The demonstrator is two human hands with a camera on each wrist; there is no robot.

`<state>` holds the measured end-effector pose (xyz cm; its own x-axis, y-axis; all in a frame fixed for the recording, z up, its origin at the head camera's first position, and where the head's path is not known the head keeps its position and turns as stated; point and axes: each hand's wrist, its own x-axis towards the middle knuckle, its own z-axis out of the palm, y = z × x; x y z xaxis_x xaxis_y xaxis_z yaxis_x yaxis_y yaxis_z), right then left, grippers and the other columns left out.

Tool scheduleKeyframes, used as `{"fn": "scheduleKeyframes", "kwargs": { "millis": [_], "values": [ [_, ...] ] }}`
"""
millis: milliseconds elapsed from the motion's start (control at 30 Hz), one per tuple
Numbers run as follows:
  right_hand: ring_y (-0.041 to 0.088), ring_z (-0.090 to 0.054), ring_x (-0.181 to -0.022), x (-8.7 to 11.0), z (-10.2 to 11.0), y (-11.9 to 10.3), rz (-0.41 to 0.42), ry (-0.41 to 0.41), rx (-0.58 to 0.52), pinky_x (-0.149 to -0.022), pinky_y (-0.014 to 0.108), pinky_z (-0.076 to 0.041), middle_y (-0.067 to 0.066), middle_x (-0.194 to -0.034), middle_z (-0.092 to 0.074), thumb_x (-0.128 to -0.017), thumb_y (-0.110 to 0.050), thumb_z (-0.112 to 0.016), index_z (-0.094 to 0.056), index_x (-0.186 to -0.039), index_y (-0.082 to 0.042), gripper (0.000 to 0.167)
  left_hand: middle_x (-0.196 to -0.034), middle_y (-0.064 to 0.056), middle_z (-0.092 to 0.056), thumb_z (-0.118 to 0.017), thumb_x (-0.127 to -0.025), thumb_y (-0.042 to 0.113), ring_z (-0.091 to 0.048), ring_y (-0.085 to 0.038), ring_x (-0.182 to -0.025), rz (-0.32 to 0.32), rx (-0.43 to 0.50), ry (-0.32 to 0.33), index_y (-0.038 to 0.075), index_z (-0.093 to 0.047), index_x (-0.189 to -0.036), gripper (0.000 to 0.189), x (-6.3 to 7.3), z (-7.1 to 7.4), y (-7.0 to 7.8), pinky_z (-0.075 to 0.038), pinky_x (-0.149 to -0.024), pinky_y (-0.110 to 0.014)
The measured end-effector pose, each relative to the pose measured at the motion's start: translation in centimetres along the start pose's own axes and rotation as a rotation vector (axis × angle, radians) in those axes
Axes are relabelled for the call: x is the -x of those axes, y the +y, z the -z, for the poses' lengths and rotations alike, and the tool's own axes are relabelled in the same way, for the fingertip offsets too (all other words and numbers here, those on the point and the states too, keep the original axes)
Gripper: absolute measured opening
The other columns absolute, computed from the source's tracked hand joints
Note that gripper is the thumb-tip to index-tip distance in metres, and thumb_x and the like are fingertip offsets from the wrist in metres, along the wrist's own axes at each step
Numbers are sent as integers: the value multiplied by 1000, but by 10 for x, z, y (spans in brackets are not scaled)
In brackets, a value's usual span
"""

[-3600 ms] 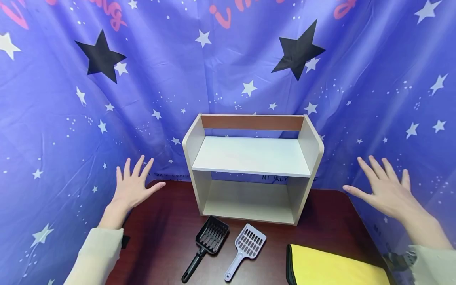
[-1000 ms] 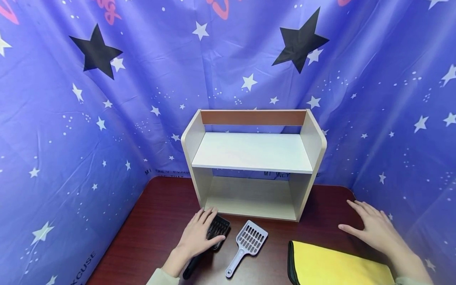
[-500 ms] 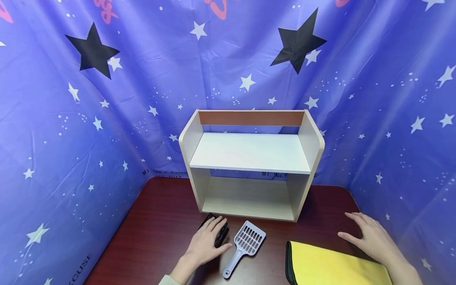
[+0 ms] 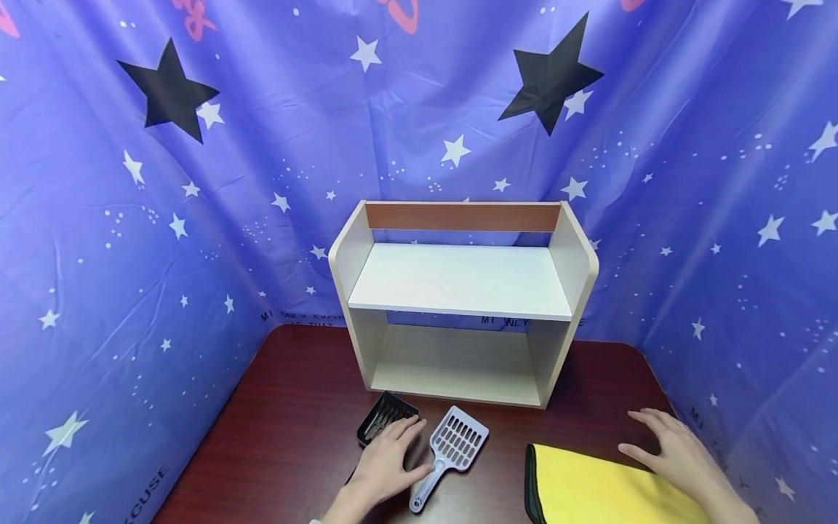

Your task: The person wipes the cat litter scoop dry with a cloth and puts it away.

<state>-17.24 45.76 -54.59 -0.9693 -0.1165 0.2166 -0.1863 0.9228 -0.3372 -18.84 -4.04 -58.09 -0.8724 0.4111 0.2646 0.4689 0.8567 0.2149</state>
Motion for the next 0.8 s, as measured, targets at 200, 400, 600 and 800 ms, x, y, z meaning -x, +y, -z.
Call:
{"fn": "scheduleKeyframes", "kwargs": {
  "millis": [200,400,600,800],
  "values": [
    [55,-47,-113,4,-8,-1,-34,-46,-19,-83,68,-40,37,-126,-53,-84,-38,-78,-60,-125,4,62,-142,-4,-59,-69,-82,61,-60,-25,-126,22,39,-43,21,-56,-140,72,2,-4,6,-54,-98,-40],
    [55,-48,-111,8,-18,0,-29,-38,-15,-82,69,-40,37,-125,-54,-81,-36,-80,-62,-123,3,60,-139,-5,-61,-74,-81,55,-63,-25,-120,36,93,-52,17,-57,-139,71,5,-12,8,-56,-94,-40],
    [56,-51,-110,9,-24,2,-54,-108,-15,-79,67,-45,35,-124,-57,-83,-39,-78,-61,-125,3,61,-134,-2,-64,-74,-82,54,-65,-20,-116,61,118,-77,18,-58,-138,69,11,-19,9,-57,-92,-37],
    [57,-52,-111,10,-31,3,-74,-165,-44,-79,63,-48,33,-123,-58,-85,-41,-76,-61,-126,4,63,-128,-2,-69,-77,-80,51,-70,-22,-106,72,182,-68,18,-62,-133,65,16,-22,11,-59,-81,-33]
  ]
}}
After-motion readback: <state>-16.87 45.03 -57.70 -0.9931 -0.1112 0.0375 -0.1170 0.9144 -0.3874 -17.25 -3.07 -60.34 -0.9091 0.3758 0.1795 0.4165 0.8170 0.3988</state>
